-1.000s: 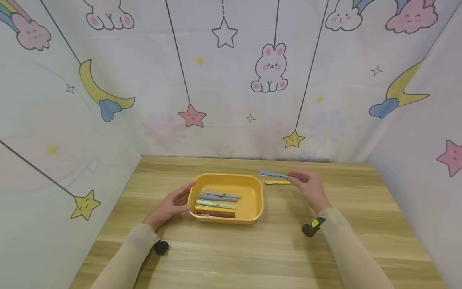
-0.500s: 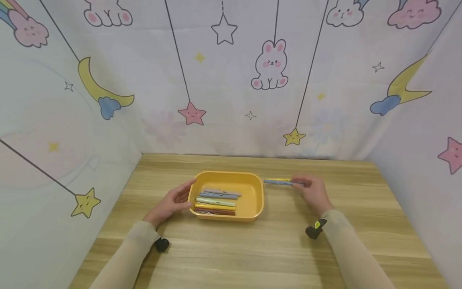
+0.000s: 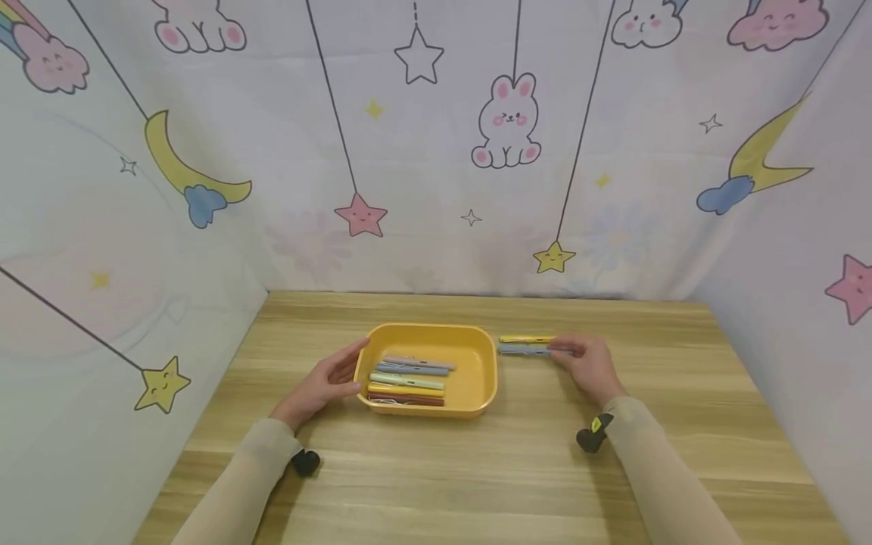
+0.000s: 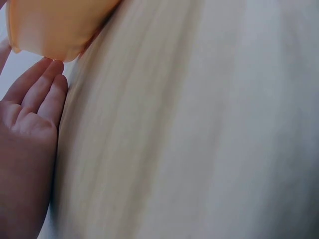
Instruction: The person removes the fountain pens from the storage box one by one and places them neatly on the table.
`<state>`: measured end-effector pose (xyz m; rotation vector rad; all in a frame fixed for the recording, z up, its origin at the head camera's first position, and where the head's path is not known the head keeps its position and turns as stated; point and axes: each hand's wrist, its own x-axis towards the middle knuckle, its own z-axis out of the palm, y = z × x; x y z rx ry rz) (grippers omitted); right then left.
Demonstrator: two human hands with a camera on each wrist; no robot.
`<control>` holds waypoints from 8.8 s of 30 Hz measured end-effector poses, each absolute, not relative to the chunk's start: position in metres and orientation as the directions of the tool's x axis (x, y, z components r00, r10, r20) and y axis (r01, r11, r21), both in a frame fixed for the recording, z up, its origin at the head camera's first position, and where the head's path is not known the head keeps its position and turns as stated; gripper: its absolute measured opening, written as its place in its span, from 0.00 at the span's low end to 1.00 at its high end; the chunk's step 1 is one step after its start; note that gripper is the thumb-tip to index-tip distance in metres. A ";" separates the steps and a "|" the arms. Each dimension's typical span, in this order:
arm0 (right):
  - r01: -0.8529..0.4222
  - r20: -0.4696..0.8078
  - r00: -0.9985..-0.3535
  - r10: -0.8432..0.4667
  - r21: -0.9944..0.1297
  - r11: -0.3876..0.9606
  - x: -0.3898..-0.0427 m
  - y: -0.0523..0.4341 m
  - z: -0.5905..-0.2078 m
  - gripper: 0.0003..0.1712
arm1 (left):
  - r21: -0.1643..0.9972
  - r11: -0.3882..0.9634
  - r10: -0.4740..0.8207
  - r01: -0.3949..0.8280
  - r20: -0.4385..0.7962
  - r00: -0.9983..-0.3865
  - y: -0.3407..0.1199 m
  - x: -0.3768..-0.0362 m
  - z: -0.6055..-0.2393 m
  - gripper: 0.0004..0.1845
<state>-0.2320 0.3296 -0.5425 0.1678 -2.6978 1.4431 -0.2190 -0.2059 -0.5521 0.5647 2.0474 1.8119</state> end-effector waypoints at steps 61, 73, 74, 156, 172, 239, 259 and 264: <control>-0.298 0.306 -0.944 -0.123 -0.633 0.715 -0.234 0.323 -0.547 0.11 | 0.992 0.075 0.531 0.099 0.044 -0.846 -0.207 -0.220 -0.554 0.45; -0.196 0.220 -0.974 -0.056 -0.693 0.694 -0.229 0.324 -0.536 0.17 | 0.993 0.085 0.528 0.083 0.025 -0.849 -0.207 -0.219 -0.552 0.45; -0.186 0.212 -0.976 -0.047 -0.702 0.687 -0.228 0.322 -0.534 0.17 | 0.993 0.085 0.527 0.084 0.027 -0.849 -0.207 -0.218 -0.552 0.45; -0.280 -0.038 -0.890 -0.455 -0.741 0.610 -0.245 0.126 -0.499 0.18 | 0.990 0.122 0.509 0.077 0.004 -0.861 -0.204 -0.217 -0.553 0.44; -0.303 -0.011 -0.903 -0.430 -0.695 0.652 -0.244 0.118 -0.504 0.15 | 0.992 0.098 0.516 0.085 0.022 -0.857 -0.204 -0.216 -0.552 0.44; -0.349 0.071 -0.905 -0.420 -0.689 0.635 -0.241 0.122 -0.503 0.17 | 0.993 0.067 0.526 0.095 0.046 -0.849 -0.205 -0.214 -0.554 0.43; -0.305 0.112 -0.935 -0.337 -0.741 0.598 -0.225 0.126 -0.489 0.10 | 0.995 0.057 0.526 0.088 0.044 -0.849 -0.204 -0.214 -0.552 0.43; -0.283 0.112 -0.939 -0.327 -0.792 0.541 -0.222 0.132 -0.486 0.12 | 0.994 0.059 0.527 0.086 0.042 -0.849 -0.204 -0.214 -0.552 0.43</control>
